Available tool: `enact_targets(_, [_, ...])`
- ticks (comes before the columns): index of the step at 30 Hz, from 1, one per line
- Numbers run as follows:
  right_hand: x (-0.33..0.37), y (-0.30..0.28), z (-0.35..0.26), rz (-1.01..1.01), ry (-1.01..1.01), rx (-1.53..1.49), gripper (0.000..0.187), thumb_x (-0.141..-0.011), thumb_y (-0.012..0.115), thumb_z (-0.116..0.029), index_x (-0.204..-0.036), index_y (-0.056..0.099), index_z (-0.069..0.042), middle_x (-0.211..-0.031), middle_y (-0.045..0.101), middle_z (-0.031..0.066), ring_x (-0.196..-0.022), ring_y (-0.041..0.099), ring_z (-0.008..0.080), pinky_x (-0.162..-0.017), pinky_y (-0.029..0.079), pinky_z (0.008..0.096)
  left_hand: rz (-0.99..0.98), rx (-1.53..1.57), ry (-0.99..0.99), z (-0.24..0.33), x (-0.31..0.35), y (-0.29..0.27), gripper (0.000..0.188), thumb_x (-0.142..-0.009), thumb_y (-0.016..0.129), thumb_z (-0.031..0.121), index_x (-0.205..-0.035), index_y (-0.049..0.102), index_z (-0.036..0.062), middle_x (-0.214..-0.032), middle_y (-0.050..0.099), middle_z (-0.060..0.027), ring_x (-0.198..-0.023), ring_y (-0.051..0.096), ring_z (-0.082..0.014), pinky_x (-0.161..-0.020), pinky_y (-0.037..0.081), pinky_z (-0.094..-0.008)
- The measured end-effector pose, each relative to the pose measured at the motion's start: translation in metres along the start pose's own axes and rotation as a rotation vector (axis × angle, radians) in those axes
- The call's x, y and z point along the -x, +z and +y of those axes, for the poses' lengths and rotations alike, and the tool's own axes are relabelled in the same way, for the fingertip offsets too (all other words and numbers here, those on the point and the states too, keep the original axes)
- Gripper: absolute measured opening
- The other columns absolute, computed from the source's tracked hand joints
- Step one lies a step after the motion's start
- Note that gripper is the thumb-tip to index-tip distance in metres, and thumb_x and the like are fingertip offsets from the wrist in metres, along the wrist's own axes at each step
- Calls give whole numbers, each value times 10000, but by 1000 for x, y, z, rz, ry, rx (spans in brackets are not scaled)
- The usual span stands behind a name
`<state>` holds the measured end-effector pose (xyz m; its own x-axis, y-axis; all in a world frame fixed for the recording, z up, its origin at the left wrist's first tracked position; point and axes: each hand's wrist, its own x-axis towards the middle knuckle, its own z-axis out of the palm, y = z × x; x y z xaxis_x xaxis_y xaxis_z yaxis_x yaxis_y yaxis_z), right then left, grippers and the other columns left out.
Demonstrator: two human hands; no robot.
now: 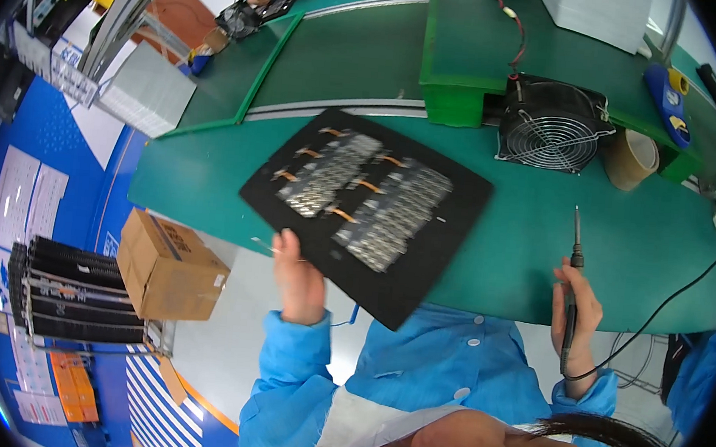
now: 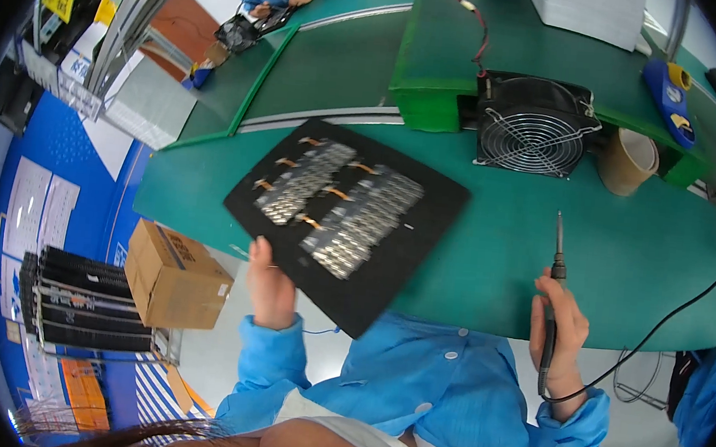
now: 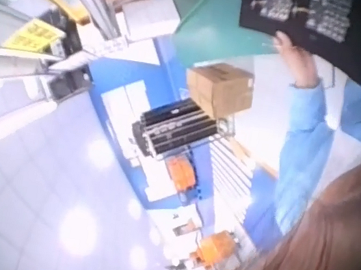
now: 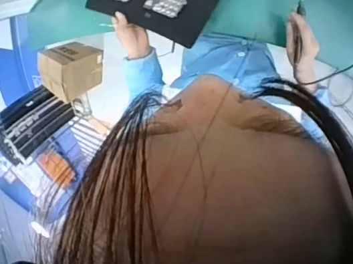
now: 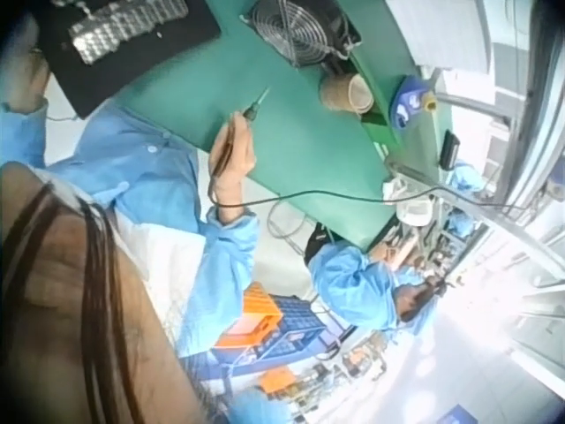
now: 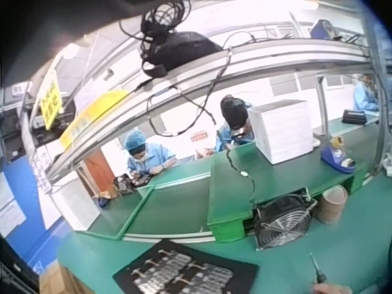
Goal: The person solders wire connections onto circuit boards using a soldering iron and solder wire, sets the finished board assembly onto the conveyor, and then solders connections on another set of circuit boards.
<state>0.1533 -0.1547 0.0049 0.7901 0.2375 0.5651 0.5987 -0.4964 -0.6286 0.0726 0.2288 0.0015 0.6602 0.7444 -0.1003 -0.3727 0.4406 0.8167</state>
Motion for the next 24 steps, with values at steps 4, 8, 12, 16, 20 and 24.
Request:
enact_targets(4, [-3,-6,4,33,34,68,301,-813,570,116,-1100,585,27,-952,668,191,-781,676,275,-700,534,314,23,-21,179,54,-55,-19,270,-999,487,213,-1213,500,51,-1178,592,-73,-1065,569,-212,-974,450,-391])
enact_targets(8, [-5,-3,5,48,6,94,313,-809,565,124,-1105,585,25,-943,658,197,-774,672,276,-670,526,319,102,68,198,79,-149,-29,331,-993,495,219,-1264,464,31,-1218,567,-134,-1105,552,-275,-985,445,-462])
enact_targets(12, [-2,-1,8,-4,24,114,323,-801,568,127,-1108,585,26,-975,650,211,-773,668,289,-650,520,321,160,180,47,73,-237,13,341,-1016,420,252,-1229,517,4,-1258,567,-155,-1145,542,-295,-1045,389,-511])
enact_targets(16, [0,3,7,-2,-48,192,325,-789,582,123,-1101,592,34,-1026,640,230,-752,663,311,-630,516,324,242,-742,459,42,-292,48,290,-821,623,229,-951,607,-29,-956,663,-203,-891,641,-362,-740,528,-468])
enact_targets(20, [1,5,9,29,-64,239,318,-783,591,119,-1089,605,35,-1044,639,233,-745,666,320,-625,520,322,102,-1645,665,-3,-293,98,328,-750,689,224,-911,600,-48,-923,651,-236,-872,631,-412,-777,521,-458])
enact_targets(24, [1,10,6,48,-36,211,314,-779,592,120,-1080,608,34,-1050,639,233,-755,669,323,-628,523,322,123,-1479,489,-45,-319,102,305,-875,576,211,-1025,574,-54,-1066,599,-216,-922,594,-335,-797,522,-450])
